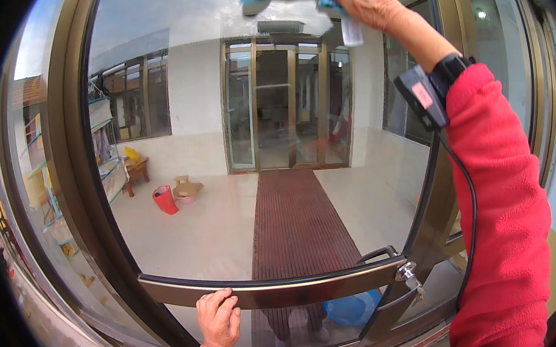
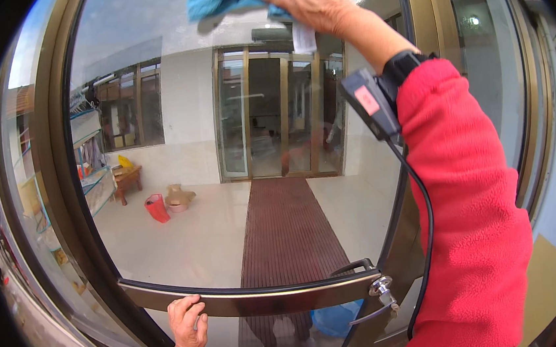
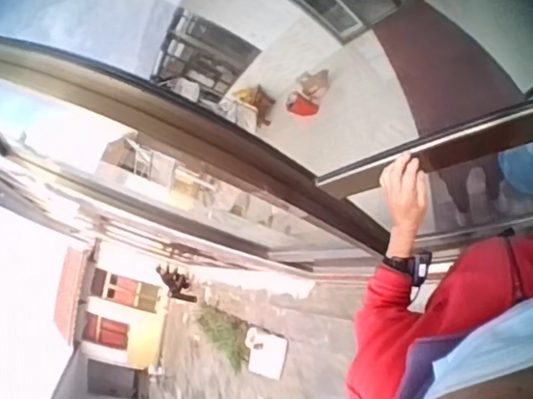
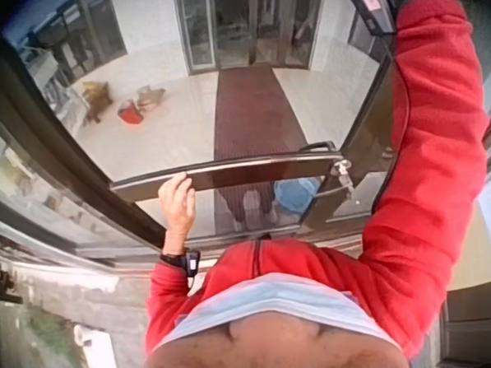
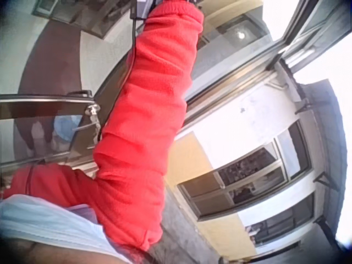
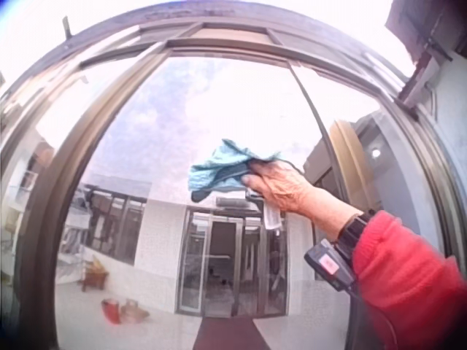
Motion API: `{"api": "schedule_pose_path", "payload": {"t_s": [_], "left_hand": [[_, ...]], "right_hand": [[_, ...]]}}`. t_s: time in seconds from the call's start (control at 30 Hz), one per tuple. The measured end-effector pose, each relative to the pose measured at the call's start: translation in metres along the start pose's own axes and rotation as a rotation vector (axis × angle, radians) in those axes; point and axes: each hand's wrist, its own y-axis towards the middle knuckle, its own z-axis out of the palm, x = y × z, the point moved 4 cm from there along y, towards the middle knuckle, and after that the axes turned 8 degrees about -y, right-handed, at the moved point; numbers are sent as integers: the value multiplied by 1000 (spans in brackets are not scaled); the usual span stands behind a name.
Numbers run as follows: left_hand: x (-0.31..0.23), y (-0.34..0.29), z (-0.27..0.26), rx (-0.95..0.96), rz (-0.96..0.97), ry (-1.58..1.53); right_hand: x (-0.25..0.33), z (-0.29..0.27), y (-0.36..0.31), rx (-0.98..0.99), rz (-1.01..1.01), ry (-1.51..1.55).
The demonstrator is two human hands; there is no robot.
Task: The person wipes a glass door with a blue cloth, repeatedly cleaning the glass and metal frame. They dip the cloth into a blue basin of water, wring it out, and continue wiping the door surface.
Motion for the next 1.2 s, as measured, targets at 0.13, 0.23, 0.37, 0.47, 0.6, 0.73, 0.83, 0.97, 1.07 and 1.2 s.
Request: {"api": "schedule_pose_path", "payload": {"t_s": [0.13, 0.23, 0.37, 0.47, 0.6, 0.73, 0.83, 0.97, 1.07, 1.2], "left_hand": [[4, 0, -2, 48, -11, 113], [9, 2, -2, 41, -29, 121], [10, 6, 2, 27, 20, 82], [10, 8, 2, 10, 23, 89], [9, 10, 2, 0, 44, 97], [11, 11, 1, -2, 31, 94], [12, 10, 1, 16, 2, 78], [12, 10, -1, 8, -22, 80], [12, 10, 0, -6, -35, 57], [10, 12, 0, -17, -12, 69]], "right_hand": [[-36, 36, 14, 195, 390, 175], [17, 26, 19, -21, 384, 193], [128, -16, 29, 95, 98, 599], [196, -54, 35, -53, -5, 605], [181, -42, 46, -96, 14, 674], [100, 9, 75, 162, 221, 470], [39, 33, 91, 89, 342, 332], [43, 33, 90, -237, 361, 149], [101, 11, 81, -223, 320, 350], [210, -45, 71, -56, -22, 618]]}}
